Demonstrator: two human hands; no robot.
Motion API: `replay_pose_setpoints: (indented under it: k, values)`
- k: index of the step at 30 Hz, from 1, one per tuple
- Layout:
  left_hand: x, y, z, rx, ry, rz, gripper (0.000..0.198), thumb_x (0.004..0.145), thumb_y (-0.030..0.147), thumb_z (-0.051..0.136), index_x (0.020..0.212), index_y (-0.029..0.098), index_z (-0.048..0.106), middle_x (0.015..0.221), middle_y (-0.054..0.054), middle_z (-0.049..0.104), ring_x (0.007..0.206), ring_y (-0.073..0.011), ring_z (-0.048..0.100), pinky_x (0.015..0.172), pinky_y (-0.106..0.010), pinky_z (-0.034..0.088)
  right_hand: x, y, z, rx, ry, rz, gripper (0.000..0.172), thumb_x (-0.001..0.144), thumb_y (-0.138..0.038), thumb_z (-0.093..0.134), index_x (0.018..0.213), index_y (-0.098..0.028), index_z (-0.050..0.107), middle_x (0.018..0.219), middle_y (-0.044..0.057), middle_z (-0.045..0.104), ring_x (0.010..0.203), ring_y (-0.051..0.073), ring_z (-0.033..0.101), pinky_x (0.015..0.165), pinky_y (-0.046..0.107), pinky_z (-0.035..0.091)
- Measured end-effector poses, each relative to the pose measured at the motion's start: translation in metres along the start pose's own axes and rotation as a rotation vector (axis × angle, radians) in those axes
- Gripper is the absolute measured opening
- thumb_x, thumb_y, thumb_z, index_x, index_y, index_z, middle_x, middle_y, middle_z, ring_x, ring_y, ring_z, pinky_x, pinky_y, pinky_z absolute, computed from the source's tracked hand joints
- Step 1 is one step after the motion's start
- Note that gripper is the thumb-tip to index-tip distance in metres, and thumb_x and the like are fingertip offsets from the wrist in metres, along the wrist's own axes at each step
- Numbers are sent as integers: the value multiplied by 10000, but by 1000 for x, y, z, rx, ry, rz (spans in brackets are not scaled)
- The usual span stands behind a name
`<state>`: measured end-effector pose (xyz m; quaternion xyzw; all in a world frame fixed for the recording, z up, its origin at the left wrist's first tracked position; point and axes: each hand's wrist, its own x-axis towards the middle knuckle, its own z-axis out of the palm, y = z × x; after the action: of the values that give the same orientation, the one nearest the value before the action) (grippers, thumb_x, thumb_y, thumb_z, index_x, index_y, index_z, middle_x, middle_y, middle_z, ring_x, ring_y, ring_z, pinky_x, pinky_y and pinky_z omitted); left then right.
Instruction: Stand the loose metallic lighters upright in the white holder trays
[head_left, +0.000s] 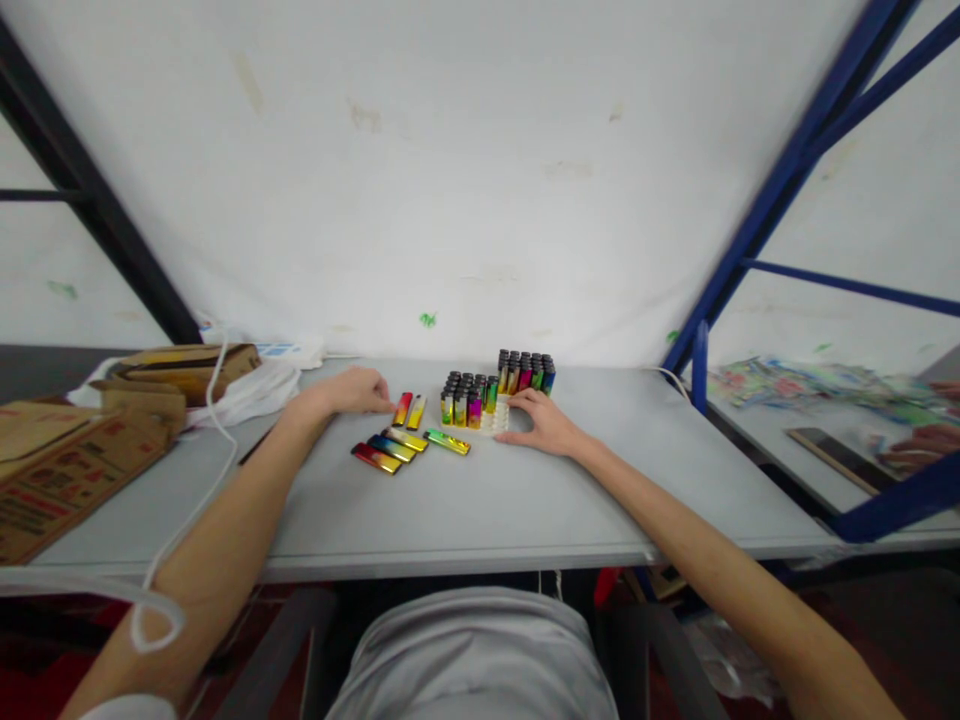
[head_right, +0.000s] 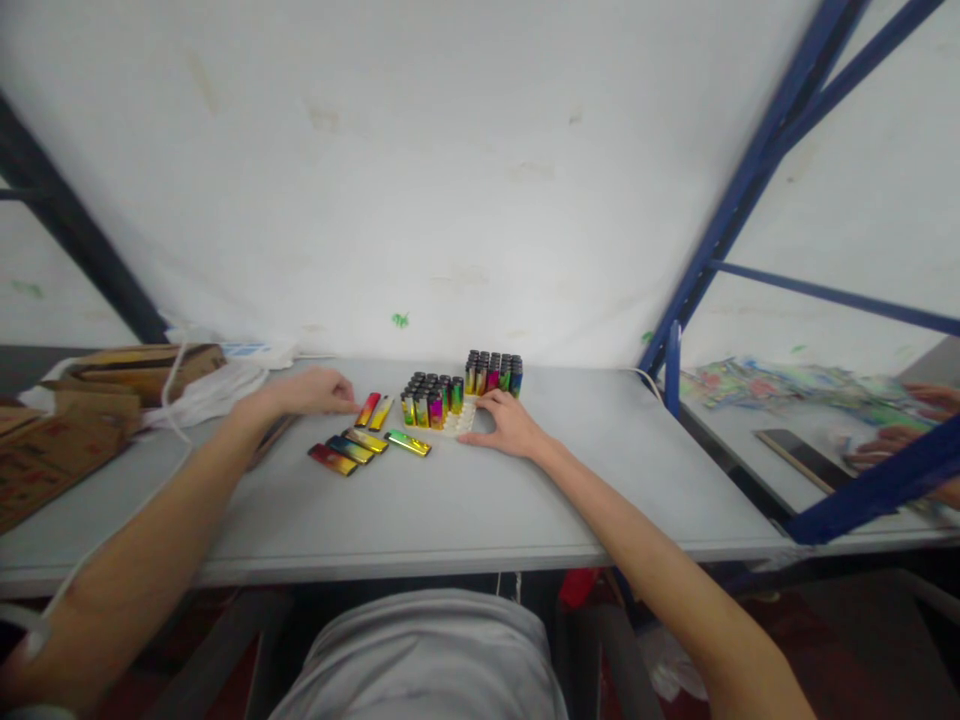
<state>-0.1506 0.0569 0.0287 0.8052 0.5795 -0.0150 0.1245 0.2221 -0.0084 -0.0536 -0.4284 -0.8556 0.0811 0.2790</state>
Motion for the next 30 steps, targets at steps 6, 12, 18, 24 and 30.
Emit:
replay_pose_setpoints:
  k: [6,12,18,24,30]
  values:
    - [4,5,7,-49,69,-28,302,724,485,591,587,218,630,582,-55,678,644,-227,647,640,-291,429,0,1,1,-13,-8,-9,661,822,-609,784,1293,-158,672,1220,153,633,1167,320,611,1066,503,491]
    - [4,13,8,-89,195,59,295,709,510,635,633,227,667,643,-57,708,699,-239,658,658,-284,442,0,1,1,-11,-5,-3,672,817,-623,781,1311,-182,668,1240,147,625,1192,330,604,1072,523,492]
    - [-2,50,25,43,178,80,334,806,519,598,771,203,700,790,-121,749,761,-265,687,673,-296,454,0,0,0,-22,-6,-18,666,821,-592,793,1308,-155,669,1226,155,629,1189,325,607,1082,506,488]
    - [-3,67,36,151,144,-21,426,852,506,546,914,143,760,957,-237,762,884,-347,726,725,-349,498,0,1,1,-30,2,-27,675,831,-603,778,1320,-153,664,1227,156,627,1195,324,605,1085,507,484]
    - [5,64,33,42,249,-38,384,871,446,504,774,148,726,845,-216,756,849,-330,717,745,-351,491,-1,4,1,-28,0,-27,676,830,-625,767,1323,-173,666,1238,154,626,1207,333,603,1084,523,487]
